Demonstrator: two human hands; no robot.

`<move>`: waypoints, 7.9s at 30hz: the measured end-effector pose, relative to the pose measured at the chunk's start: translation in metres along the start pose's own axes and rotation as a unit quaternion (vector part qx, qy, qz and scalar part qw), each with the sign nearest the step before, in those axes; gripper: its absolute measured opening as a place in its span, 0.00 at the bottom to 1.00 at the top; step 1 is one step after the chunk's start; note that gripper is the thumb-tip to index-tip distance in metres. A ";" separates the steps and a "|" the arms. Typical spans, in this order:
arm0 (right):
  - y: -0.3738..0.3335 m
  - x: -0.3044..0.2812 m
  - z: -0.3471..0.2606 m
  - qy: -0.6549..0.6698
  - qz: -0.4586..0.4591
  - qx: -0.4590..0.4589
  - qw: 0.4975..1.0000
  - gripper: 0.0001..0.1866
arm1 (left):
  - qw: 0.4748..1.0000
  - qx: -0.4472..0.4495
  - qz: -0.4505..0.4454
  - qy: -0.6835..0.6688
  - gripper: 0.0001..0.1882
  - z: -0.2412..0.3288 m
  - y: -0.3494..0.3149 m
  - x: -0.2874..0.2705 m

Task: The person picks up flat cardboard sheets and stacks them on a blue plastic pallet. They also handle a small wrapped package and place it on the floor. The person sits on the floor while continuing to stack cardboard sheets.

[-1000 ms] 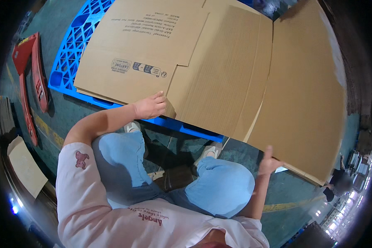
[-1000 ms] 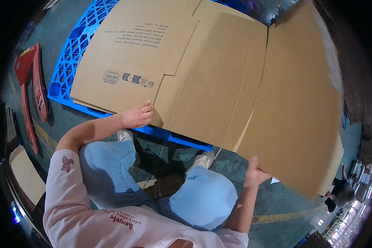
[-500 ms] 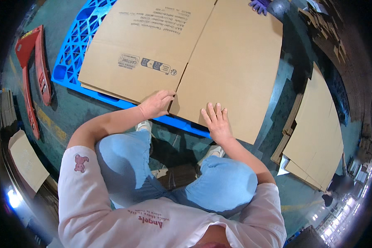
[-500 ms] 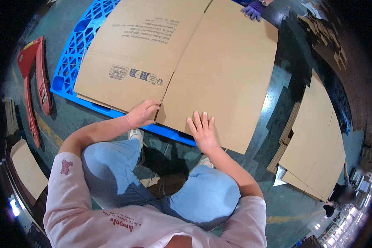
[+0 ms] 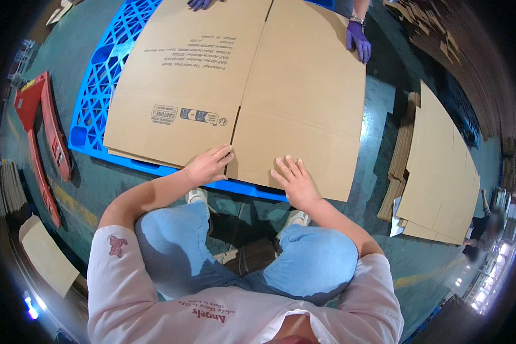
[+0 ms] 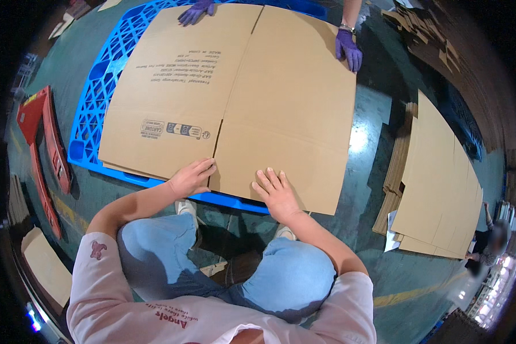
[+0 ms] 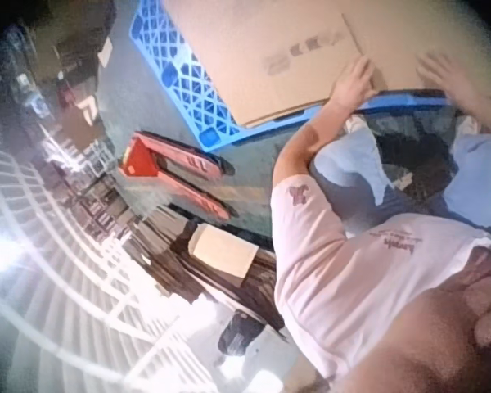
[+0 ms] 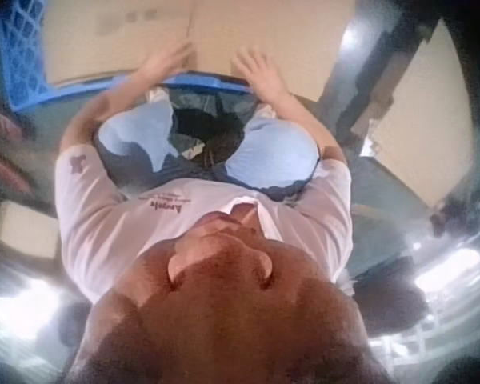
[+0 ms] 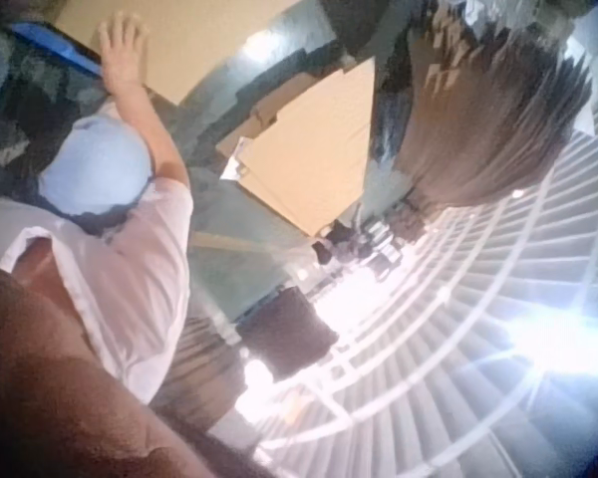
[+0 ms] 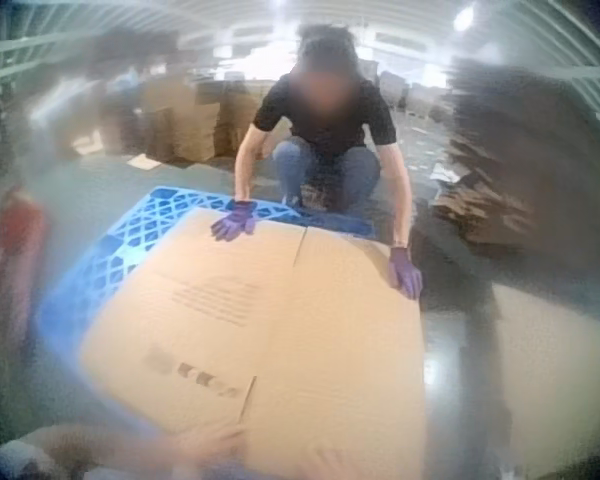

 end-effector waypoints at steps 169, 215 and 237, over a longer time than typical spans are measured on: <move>-0.074 -0.038 0.378 0.120 0.276 0.652 0.696 0.28 | 0.983 0.103 0.085 -0.130 0.29 -0.016 0.008 -0.004; -0.329 -0.482 -0.109 -0.197 0.518 0.445 0.703 0.14 | 0.945 0.002 -0.104 -0.310 0.31 0.231 0.150 -0.078; -0.545 0.164 0.014 0.538 0.676 0.497 0.079 0.22 | 0.772 -0.139 -0.133 -0.607 0.17 0.392 0.077 -0.092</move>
Point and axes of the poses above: each hand's wrist, its own y-axis towards the middle knuckle, its own x-axis out of the palm, z = x × y, the point moved 8 cm from there along y, towards the middle knuckle, and after that the axes turned 9 degrees about -x, right-handed, at the moved point
